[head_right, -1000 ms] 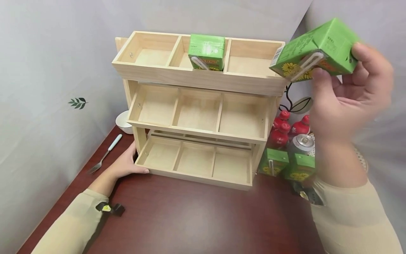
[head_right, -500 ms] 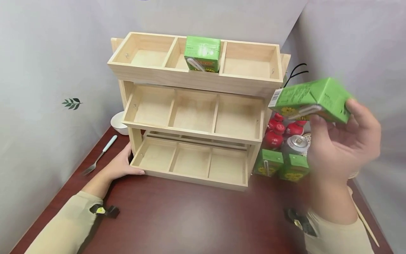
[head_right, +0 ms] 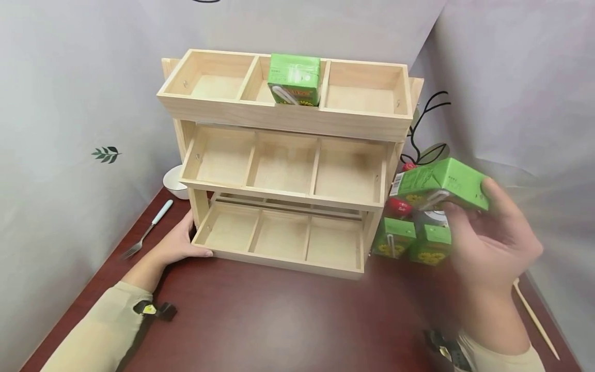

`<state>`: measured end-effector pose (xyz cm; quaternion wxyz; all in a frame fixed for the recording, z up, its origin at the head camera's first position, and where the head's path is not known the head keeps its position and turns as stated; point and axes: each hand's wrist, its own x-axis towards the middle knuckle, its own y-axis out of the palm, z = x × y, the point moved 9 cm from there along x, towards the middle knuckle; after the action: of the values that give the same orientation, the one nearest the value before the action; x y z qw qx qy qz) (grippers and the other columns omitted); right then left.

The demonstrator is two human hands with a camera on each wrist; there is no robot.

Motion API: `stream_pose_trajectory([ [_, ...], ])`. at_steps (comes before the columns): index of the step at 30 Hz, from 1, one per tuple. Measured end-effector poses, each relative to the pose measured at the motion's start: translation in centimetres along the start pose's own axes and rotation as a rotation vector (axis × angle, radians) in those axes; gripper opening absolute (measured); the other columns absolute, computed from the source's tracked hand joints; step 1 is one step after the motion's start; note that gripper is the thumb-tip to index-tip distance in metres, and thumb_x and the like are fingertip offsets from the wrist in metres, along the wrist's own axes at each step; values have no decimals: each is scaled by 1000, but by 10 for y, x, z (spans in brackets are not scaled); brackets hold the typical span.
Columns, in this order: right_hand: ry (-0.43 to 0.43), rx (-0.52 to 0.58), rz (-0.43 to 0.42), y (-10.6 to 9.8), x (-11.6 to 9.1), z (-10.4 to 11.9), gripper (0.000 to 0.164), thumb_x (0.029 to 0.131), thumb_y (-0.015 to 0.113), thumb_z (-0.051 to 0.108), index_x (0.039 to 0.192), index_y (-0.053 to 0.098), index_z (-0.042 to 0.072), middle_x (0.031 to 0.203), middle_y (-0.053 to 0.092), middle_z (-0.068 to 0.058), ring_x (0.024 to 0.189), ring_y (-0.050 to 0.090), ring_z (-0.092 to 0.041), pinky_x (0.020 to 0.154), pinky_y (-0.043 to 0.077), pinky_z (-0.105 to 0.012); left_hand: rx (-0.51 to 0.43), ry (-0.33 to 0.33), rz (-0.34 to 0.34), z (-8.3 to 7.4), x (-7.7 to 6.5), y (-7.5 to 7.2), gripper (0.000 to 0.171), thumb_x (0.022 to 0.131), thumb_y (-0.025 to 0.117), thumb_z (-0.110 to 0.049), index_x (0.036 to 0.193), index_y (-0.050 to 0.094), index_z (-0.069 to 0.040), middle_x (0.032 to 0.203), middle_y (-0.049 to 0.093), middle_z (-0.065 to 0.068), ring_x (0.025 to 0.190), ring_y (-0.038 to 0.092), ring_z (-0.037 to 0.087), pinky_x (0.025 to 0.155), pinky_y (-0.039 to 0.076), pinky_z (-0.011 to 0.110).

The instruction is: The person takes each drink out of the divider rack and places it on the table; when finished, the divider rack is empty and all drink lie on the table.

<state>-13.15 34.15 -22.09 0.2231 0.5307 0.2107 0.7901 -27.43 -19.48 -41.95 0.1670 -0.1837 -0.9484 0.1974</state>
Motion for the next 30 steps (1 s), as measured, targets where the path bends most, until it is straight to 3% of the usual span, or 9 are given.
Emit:
stream_pose_trajectory([
  [7, 23, -56, 148, -11, -15, -5, 48, 54, 72, -32, 98, 55, -32, 97, 60, -41, 80, 70, -34, 70, 56, -29, 3, 15, -8, -1, -2, 0, 128, 53, 96, -10, 154, 19, -22, 148, 35, 14, 131, 37, 37, 101, 30, 19],
  [14, 139, -83, 247, -31, -27, -13, 48, 56, 68, -35, 102, 51, -35, 99, 62, -39, 79, 71, -30, 69, 55, -28, 6, 23, -6, -1, 0, 0, 128, 53, 96, -10, 154, 18, -14, 149, 34, 14, 131, 37, 36, 101, 30, 20],
  [18, 198, -94, 334, -34, -33, -15, 48, 58, 68, -35, 102, 50, -36, 103, 62, -38, 83, 71, -28, 70, 55, -27, 1, 13, -6, -1, 1, 0, 129, 52, 96, -10, 154, 18, -16, 149, 35, 12, 131, 37, 33, 102, 29, 20],
  [24, 211, -131, 576, -19, -44, -14, 44, 58, 80, -24, 93, 56, -32, 106, 63, -34, 100, 67, -29, 78, 53, -25, 23, 17, -11, -3, 1, 0, 127, 53, 96, -9, 154, 18, -11, 148, 35, 14, 131, 37, 34, 100, 29, 17],
  [30, 163, -290, 814, -10, -56, -18, 42, 57, 88, -11, 90, 64, -25, 101, 69, -25, 103, 66, -23, 86, 48, -21, 33, 23, -4, -6, 2, 2, 130, 54, 96, -10, 155, 15, -17, 150, 33, 15, 131, 37, 36, 100, 30, 18],
])
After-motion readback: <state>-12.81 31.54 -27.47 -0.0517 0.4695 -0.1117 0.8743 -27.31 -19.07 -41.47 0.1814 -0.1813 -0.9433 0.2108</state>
